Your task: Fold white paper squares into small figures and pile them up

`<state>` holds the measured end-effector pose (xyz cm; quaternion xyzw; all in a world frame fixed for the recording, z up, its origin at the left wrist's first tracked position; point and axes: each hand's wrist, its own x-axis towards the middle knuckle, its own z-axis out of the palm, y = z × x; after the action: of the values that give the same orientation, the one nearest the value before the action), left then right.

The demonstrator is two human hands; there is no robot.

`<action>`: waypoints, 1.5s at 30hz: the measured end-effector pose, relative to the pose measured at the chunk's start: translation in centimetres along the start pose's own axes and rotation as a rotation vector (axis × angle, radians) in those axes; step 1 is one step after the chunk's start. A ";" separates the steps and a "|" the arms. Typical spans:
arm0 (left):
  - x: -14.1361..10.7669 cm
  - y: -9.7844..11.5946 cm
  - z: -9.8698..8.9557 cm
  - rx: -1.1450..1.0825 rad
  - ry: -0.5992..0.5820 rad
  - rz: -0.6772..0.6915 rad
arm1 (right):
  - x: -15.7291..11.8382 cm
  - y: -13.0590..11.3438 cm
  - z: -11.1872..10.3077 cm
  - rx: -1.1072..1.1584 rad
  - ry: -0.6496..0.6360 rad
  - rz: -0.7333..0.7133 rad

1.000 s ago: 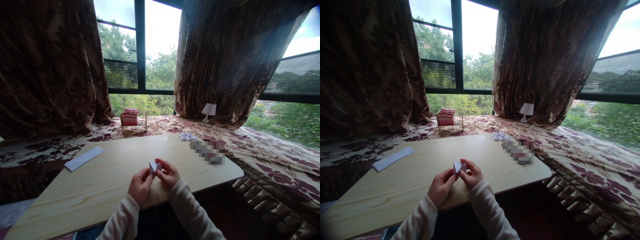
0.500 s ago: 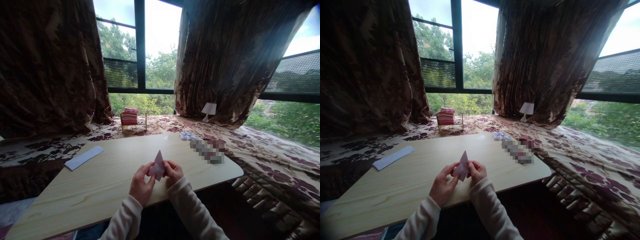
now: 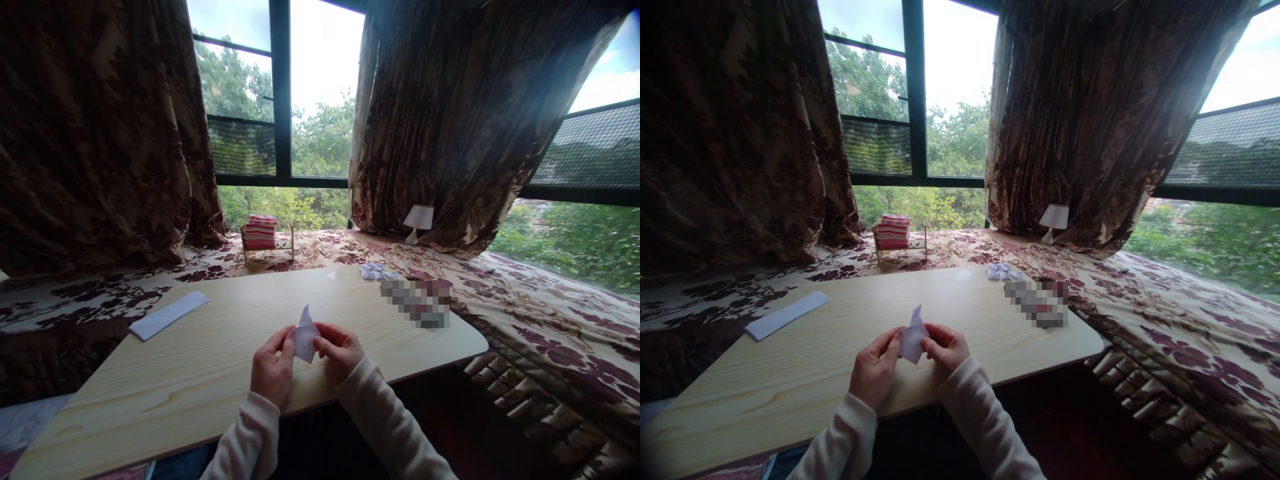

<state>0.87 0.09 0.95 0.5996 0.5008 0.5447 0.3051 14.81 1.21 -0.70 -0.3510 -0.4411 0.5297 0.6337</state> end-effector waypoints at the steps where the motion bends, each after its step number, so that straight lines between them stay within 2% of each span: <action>1: 0.0 0.1 -0.1 -0.021 0.005 -0.029 | 0.0 0.1 0.0 -0.008 -0.003 0.000; 4: -0.1 0.4 -0.4 -0.095 0.012 -0.101 | -0.1 0.1 0.1 -0.041 -0.041 -0.007; 10: 0.1 0.2 -0.4 -0.303 -0.068 -0.161 | -0.5 -0.3 0.3 -0.104 -0.145 -0.011; 15: 0.2 -0.6 -0.4 -0.481 -0.046 -0.260 | -0.5 0.1 0.0 -0.141 -0.140 0.000; 21: 0.1 -0.7 -0.2 -0.362 -0.099 -0.248 | -0.4 0.2 0.0 -0.148 -0.203 -0.006; 23: 0.1 -0.5 -0.2 -0.341 -0.062 -0.270 | -0.5 0.2 0.1 -0.131 -0.151 -0.051; 26: 0.1 0.0 -0.2 -0.303 0.044 -0.300 | -0.8 0.1 0.3 -0.167 -0.061 -0.202; 30: 0.1 0.4 -0.2 -0.265 0.136 -0.295 | -1.3 -0.2 0.8 -0.381 -0.129 -0.337; 34: 0.2 -0.2 -0.2 -0.345 0.126 -0.302 | -1.3 0.1 1.3 -0.486 -0.203 -0.280; 41: 0.5 -1.2 -0.3 -0.425 0.214 -0.305 | -1.0 0.5 0.8 -0.418 -0.156 -0.305; 45: 0.3 -1.1 -0.3 -0.364 0.131 -0.266 | -0.6 0.1 -0.1 -0.207 -0.060 -0.302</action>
<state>0.23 0.62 0.16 0.4265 0.4878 0.6188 0.4441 14.82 0.62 -0.96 -0.3281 -0.5595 0.3906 0.6532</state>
